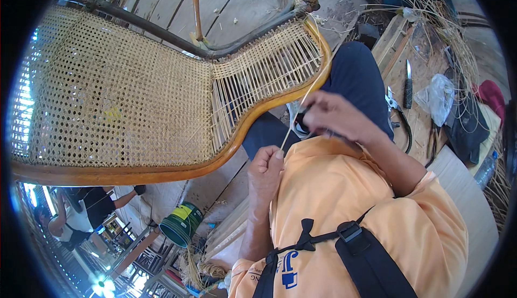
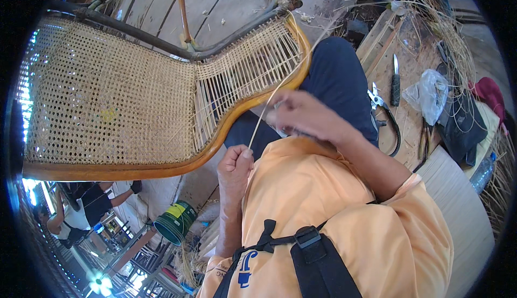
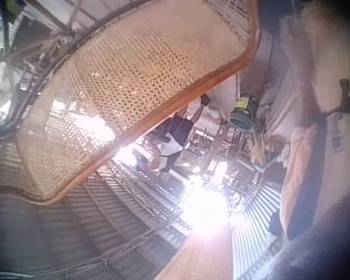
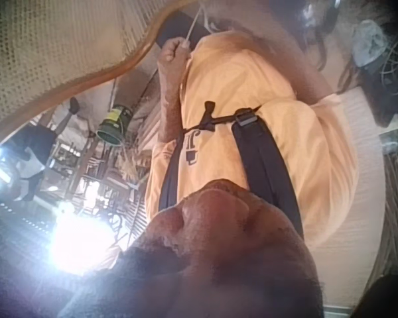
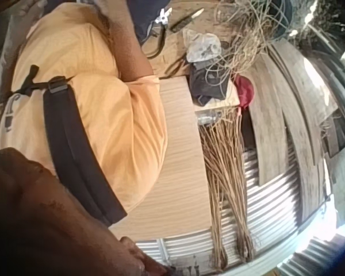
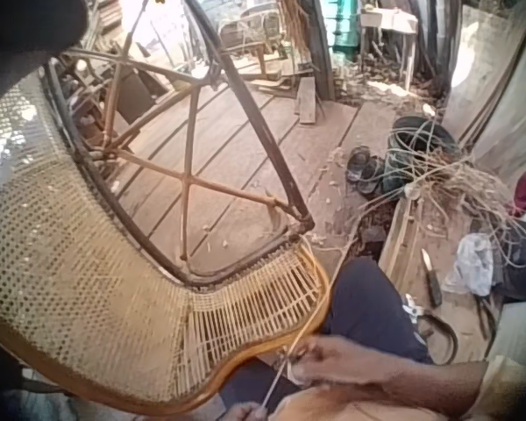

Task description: The recorder is weaving and securing rattan strips onto a chair frame.

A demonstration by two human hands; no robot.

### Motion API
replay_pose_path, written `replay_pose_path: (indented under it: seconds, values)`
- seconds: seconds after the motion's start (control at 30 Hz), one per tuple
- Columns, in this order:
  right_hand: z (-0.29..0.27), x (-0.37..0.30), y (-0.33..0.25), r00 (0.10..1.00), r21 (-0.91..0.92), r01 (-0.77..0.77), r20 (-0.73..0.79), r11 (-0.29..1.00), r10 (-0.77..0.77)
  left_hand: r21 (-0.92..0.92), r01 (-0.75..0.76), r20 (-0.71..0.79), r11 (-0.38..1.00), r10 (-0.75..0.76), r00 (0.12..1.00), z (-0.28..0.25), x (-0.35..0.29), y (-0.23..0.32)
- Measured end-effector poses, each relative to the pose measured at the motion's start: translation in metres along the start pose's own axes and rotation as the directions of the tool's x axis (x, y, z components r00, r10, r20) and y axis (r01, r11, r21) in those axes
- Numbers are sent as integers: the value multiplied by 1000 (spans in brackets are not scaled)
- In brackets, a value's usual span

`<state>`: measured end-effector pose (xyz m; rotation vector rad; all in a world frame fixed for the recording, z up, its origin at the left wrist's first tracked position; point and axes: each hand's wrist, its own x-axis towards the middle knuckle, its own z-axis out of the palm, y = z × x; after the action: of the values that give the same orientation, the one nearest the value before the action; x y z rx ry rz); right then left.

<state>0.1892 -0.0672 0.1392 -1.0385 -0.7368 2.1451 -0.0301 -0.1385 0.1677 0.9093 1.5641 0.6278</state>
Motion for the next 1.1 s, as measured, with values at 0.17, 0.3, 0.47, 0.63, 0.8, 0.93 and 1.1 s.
replay_pose_path:
  seconds: [0.17, 0.3, 0.47, 0.63, 0.8, 0.93, 1.1]
  values:
    - [36, 2, 19, 970, -18, -82, 227, 996, 84, -45, 7, -31, 999, -8, 999, 12, 6, 11]
    - [35, -1, 21, 966, 91, -130, 234, 987, 106, 3, -79, -53, 997, 79, 995, 12, 3, 5]
    - [35, -5, 28, 955, 238, -141, 289, 961, 69, 148, -82, 8, 986, 81, 997, -2, -7, 12]
    - [39, -9, 17, 966, 140, -158, 228, 978, 123, 229, -40, 35, 973, 33, 999, -19, -20, 19]
    - [-4, -5, 19, 998, 328, -65, 7, 942, 66, 194, 77, -24, 978, -73, 997, -51, -49, 14]
    - [-8, 2, 39, 999, 260, -39, 3, 965, 39, 404, 102, 105, 909, -157, 982, -49, -47, 13]
    - [6, 1, 32, 1000, 127, 3, 16, 992, -5, 544, -180, 198, 819, 83, 977, -2, 2, 22]
